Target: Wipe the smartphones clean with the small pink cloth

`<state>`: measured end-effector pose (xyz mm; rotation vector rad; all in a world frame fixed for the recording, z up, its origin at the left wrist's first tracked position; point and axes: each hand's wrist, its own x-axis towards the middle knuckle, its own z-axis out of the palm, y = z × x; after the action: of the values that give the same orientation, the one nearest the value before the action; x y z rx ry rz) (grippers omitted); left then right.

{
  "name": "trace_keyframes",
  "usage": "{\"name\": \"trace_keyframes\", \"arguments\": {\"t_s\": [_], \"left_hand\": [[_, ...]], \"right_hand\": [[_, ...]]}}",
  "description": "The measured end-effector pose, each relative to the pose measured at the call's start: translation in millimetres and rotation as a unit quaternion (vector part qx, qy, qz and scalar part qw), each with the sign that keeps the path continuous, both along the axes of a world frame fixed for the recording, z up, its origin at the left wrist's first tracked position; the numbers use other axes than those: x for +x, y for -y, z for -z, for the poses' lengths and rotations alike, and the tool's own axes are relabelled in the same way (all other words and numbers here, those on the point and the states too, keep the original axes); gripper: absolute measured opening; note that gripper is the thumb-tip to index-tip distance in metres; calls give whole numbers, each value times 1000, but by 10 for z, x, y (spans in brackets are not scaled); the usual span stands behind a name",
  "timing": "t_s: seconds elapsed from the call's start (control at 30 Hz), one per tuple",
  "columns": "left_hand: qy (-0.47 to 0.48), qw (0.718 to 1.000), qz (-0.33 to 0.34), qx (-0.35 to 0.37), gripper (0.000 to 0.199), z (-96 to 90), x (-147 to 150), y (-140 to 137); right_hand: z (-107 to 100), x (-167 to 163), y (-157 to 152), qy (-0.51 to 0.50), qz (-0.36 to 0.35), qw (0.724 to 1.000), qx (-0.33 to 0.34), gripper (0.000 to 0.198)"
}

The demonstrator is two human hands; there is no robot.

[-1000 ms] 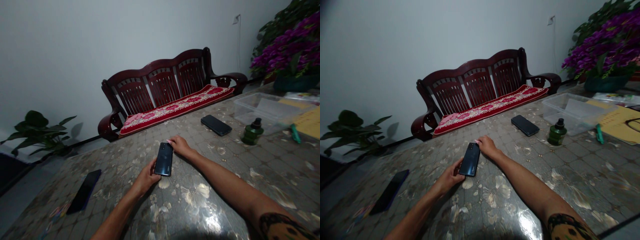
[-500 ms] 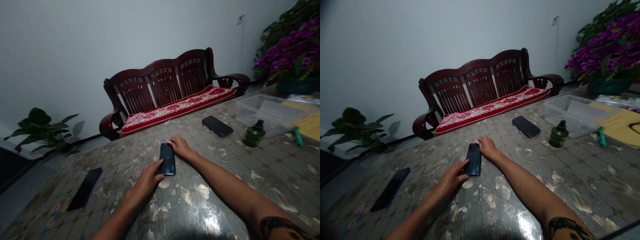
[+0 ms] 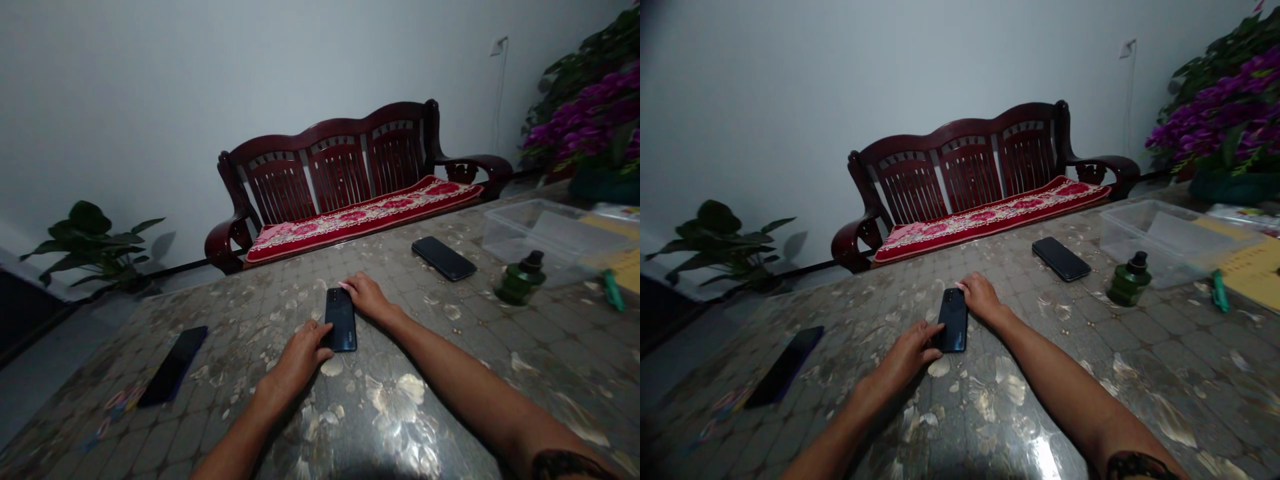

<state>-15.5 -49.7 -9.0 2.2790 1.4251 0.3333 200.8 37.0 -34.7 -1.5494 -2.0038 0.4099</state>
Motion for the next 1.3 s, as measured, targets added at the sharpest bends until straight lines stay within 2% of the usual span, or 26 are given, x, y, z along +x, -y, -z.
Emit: {"name": "trace_keyframes", "arguments": {"t_s": [0.17, 0.37, 0.7, 0.83, 1.03, 1.3], "left_hand": [[-13, 1000, 9, 22, 46, -16, 5, 39], [-58, 996, 50, 55, 39, -47, 24, 72], [-35, 986, 99, 133, 25, 130, 18, 113], [-28, 984, 96, 150, 23, 187, 18, 105], [19, 985, 88, 147, 26, 236, 12, 109], [98, 980, 130, 115, 30, 311, -73, 23]], "right_hand": [[47, 2, 13, 5, -13, 1000, 21, 28], [19, -17, 80, 93, -53, 992, 70, 25], [-91, -32, 178, 146, -119, 979, 77, 28], [-81, -23, 205, 151, -150, 973, 95, 27], [-75, -43, 202, 143, -119, 978, 92, 28], [-49, 18, 199, 71, -154, 983, 69, 24]]}}
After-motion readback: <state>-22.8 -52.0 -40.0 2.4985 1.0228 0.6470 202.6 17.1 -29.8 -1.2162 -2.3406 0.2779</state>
